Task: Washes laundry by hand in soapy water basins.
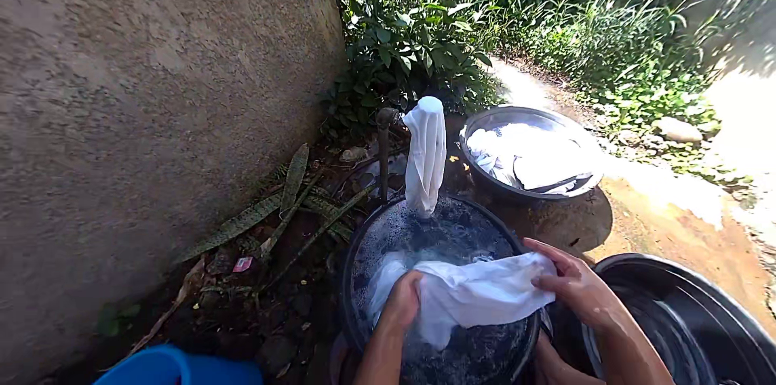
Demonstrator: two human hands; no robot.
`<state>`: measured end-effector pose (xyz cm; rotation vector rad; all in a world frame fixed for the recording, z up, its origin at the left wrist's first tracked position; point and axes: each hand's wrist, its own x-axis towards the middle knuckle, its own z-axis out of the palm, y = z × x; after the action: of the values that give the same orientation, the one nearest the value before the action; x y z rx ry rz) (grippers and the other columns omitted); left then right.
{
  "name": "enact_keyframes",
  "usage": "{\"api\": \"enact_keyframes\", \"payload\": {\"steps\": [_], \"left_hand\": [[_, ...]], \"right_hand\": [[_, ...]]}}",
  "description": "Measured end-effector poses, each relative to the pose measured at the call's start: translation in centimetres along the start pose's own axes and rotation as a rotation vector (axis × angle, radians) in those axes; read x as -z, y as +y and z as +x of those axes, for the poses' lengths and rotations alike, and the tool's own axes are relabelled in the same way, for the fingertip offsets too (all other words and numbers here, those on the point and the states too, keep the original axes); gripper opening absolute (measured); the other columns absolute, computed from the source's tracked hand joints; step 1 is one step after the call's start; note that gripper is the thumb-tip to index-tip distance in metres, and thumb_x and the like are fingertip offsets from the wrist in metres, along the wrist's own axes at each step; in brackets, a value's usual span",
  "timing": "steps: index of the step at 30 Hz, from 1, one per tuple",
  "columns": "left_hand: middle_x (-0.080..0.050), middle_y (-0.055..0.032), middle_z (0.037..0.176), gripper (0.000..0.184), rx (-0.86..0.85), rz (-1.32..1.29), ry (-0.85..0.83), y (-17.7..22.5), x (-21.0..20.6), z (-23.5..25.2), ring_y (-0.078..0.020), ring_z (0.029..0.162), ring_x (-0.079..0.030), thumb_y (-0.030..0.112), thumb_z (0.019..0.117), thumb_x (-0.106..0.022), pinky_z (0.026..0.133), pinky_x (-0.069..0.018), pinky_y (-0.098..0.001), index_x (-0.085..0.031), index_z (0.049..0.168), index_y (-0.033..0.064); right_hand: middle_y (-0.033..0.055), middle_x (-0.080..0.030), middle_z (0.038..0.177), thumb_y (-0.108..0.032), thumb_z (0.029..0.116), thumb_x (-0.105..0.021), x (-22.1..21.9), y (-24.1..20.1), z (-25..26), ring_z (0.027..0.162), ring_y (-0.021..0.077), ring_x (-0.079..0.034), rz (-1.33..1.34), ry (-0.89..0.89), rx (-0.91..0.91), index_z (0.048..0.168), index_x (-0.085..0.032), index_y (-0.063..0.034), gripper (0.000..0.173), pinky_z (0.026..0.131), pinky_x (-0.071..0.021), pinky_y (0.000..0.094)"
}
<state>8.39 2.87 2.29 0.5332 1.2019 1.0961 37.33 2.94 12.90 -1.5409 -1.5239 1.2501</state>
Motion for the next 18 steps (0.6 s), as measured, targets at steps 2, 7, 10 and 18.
{"api": "enact_keyframes", "payload": {"steps": [2,7,10,18], "left_hand": [[-0.064,-0.0084,0.091,0.02,-0.039,-0.07,-0.064,2.1,-2.0,-2.0,-0.0148,0.083,-0.063,0.005,0.1017,-0.041,0.079,-0.0546,-0.0345,-0.059,0.108,-0.0024],[-0.072,-0.0072,0.092,0.028,-0.079,-0.374,-0.249,3.9,-4.7,-6.3,-0.0156,0.085,-0.072,0.014,0.1041,-0.035,0.079,-0.061,-0.0344,-0.059,0.113,0.002],[-0.073,-0.0111,0.1,0.039,-0.144,-0.659,-0.111,2.4,-3.5,-6.1,-0.022,0.094,-0.073,0.035,0.1079,-0.036,0.084,-0.0617,-0.0419,-0.059,0.117,0.004],[-0.07,-0.0127,0.113,0.067,0.04,-0.707,0.062,-3.5,-2.8,-5.9,-0.026,0.103,-0.069,0.065,0.1042,-0.026,0.083,-0.0596,-0.0469,-0.056,0.13,0.0114]], "right_hand": [[0.0218,-0.062,0.136,-0.01,0.0847,-0.078,-2.1,1.4,0.7,0.121,0.0355,-0.062,-0.445,-0.148,-0.176,0.152,-0.049,-0.0105,0.074,0.104,-0.0484,0.0549],[0.0264,-0.046,0.151,-0.035,0.0783,-0.088,-11.0,3.9,0.5,0.136,0.0396,-0.051,-0.345,-0.19,-0.07,0.158,-0.036,-0.0052,0.099,0.114,-0.0412,0.0554],[0.0172,-0.068,0.119,-0.007,0.0917,-0.066,-13.1,2.9,0.0,0.106,0.0218,-0.069,0.185,-0.035,-0.038,0.128,-0.062,0.003,0.038,0.093,-0.0584,0.0395],[0.0098,-0.073,0.106,0.018,0.0882,-0.05,-16.1,2.3,-2.9,0.094,0.0196,-0.072,1.086,-0.126,-0.153,0.124,-0.056,-0.0023,0.041,0.084,-0.0617,0.0389]]}}
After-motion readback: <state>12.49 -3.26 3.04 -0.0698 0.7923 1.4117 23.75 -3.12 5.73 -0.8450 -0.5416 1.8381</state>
